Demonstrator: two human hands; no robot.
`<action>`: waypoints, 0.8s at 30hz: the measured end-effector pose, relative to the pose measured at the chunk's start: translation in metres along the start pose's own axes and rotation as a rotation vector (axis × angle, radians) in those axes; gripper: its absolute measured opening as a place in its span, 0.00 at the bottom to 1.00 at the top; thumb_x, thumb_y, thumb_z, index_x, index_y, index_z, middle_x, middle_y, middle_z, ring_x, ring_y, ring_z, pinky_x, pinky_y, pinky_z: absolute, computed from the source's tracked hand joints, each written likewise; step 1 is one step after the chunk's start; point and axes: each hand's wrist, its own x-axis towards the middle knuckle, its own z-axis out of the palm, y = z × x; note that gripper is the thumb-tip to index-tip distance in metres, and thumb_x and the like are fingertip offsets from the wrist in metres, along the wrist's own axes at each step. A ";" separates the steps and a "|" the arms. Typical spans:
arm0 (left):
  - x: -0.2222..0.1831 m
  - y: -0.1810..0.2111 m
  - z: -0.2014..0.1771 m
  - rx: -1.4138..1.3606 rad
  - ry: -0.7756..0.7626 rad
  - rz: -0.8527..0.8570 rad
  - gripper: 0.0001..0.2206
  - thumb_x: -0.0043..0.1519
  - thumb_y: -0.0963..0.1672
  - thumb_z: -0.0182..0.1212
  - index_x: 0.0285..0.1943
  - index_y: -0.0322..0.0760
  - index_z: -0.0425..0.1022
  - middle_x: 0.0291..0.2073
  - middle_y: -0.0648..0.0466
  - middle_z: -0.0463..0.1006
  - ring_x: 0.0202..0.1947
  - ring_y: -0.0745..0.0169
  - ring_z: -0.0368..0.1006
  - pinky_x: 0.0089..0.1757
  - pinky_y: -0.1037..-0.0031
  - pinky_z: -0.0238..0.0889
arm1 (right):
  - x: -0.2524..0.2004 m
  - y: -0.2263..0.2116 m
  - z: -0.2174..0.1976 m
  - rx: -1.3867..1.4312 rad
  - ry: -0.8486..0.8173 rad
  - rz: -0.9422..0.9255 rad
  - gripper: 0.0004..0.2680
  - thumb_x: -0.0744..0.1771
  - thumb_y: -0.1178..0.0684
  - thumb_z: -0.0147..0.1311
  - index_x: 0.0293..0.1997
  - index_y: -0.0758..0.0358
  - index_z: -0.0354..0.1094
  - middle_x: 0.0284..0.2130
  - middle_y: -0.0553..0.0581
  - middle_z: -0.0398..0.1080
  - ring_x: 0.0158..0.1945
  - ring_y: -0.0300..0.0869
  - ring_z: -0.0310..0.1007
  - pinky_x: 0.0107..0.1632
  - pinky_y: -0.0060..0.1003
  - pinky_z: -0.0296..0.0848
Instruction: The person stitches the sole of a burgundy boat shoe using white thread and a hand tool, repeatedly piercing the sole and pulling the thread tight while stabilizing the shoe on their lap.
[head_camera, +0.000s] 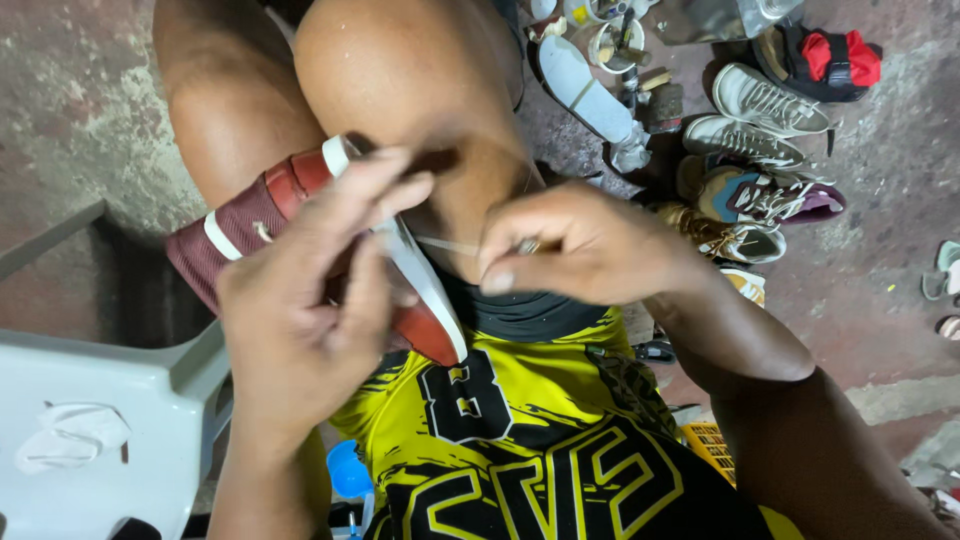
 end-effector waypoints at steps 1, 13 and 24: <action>-0.002 0.002 0.001 0.094 -0.030 -0.011 0.23 0.66 0.37 0.60 0.71 0.34 0.65 0.50 0.44 0.81 0.36 0.66 0.79 0.35 0.77 0.72 | -0.003 -0.005 -0.005 0.013 0.024 -0.058 0.05 0.73 0.55 0.56 0.44 0.65 0.71 0.30 0.49 0.75 0.34 0.28 0.73 0.42 0.28 0.73; -0.013 -0.010 0.018 0.236 0.077 0.098 0.43 0.56 0.43 0.81 0.76 0.38 0.52 0.40 0.53 0.67 0.33 0.67 0.69 0.33 0.76 0.68 | 0.020 0.004 -0.022 -0.957 0.459 -0.226 0.04 0.70 0.56 0.60 0.37 0.61 0.72 0.32 0.54 0.68 0.35 0.41 0.71 0.39 0.39 0.69; -0.008 -0.004 0.014 0.213 0.002 0.078 0.44 0.57 0.44 0.79 0.79 0.39 0.51 0.49 0.50 0.72 0.33 0.69 0.72 0.31 0.79 0.70 | -0.156 0.088 -0.202 -1.686 0.758 0.812 0.12 0.74 0.45 0.56 0.45 0.66 0.72 0.35 0.66 0.76 0.34 0.54 0.77 0.36 0.46 0.75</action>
